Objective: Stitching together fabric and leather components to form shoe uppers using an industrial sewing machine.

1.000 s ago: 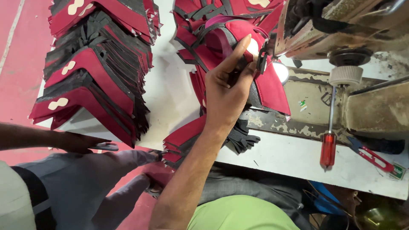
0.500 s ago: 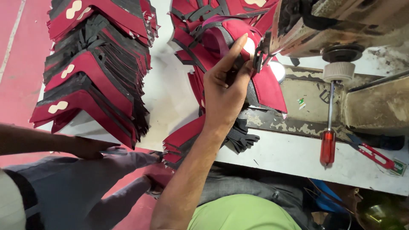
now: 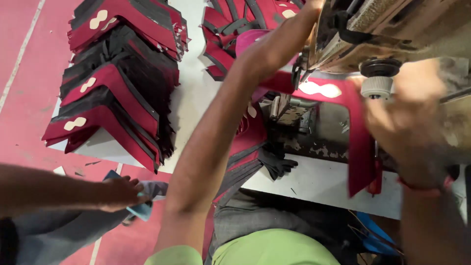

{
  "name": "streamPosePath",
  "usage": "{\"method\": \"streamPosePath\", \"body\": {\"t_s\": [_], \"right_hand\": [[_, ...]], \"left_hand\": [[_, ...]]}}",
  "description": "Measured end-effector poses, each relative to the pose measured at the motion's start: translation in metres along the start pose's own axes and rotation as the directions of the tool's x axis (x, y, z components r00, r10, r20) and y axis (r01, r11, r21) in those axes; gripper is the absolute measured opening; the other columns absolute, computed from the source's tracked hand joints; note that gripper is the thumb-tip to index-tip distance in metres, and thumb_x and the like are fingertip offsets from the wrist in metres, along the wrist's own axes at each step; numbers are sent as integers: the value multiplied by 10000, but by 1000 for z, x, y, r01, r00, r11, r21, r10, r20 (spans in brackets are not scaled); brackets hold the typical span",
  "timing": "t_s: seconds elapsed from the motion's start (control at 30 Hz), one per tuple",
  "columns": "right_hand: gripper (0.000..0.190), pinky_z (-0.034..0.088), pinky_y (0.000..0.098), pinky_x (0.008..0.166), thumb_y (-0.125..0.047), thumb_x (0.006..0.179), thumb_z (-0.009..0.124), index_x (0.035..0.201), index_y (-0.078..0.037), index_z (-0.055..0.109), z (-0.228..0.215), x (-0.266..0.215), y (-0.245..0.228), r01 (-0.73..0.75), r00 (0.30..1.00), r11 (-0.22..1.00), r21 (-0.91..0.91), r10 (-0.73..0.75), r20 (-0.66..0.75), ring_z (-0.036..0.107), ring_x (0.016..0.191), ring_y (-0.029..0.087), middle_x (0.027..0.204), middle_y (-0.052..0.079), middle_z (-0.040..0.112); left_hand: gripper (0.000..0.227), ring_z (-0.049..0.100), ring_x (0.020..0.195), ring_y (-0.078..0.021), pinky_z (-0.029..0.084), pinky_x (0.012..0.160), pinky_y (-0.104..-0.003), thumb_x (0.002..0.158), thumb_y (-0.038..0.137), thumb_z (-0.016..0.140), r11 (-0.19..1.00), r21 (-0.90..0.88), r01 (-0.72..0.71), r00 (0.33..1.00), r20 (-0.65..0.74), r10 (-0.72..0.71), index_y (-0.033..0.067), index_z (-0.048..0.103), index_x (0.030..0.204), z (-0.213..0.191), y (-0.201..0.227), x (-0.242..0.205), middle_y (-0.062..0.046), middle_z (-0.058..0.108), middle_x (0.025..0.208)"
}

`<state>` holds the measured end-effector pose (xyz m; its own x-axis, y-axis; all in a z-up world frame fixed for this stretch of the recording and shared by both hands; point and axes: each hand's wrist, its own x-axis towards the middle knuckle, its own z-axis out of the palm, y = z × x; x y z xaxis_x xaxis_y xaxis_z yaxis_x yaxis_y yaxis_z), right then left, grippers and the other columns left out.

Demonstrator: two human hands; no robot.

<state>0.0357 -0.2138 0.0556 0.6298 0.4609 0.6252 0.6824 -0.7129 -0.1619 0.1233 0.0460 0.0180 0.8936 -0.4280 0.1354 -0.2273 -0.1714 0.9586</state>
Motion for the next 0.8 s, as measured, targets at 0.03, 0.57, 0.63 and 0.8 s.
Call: {"method": "streamPosePath", "body": {"t_s": [0.03, 0.57, 0.63, 0.8], "right_hand": [[153, 467, 401, 697, 98, 1040, 720, 1160, 189, 690, 5, 12, -11, -172, 979, 961, 217, 143, 143, 549, 764, 306, 1018, 247, 657], [446, 592, 254, 713, 4, 864, 696, 1289, -7, 557, 13, -4, -104, -475, 840, 525, 706, 33, 541, 777, 867, 128, 1008, 59, 807], [472, 595, 252, 740, 6, 854, 698, 1304, -7, 555, 8, -16, -92, -485, 836, 565, 667, 78, 543, 783, 871, 129, 1014, 62, 804], [485, 641, 263, 763, 28, 848, 672, 1320, 7, 561, -11, -35, -64, -518, 821, 618, 591, 166, 546, 800, 855, 163, 1072, 109, 786]], "left_hand": [[694, 335, 1555, -446, 330, 1224, -566, 1068, 516, 192, 985, 144, -93, 990, -97, 107, 119, 70, 1624, 5, 1, -9, -204, 281, 1705], [283, 683, 902, -118, 580, 831, -242, 892, -77, 688, 932, -350, -94, 897, -437, -74, -52, 691, 1174, 41, 28, -116, -93, 748, 1050], [283, 695, 918, -126, 583, 844, -241, 898, -79, 692, 929, -355, -103, 895, -441, -69, -53, 681, 1179, 43, 25, -115, -100, 749, 1051], [302, 713, 932, -146, 583, 847, -249, 888, -89, 702, 929, -355, -104, 888, -453, -74, -58, 671, 1187, 47, 21, -116, -113, 751, 1060]]}}
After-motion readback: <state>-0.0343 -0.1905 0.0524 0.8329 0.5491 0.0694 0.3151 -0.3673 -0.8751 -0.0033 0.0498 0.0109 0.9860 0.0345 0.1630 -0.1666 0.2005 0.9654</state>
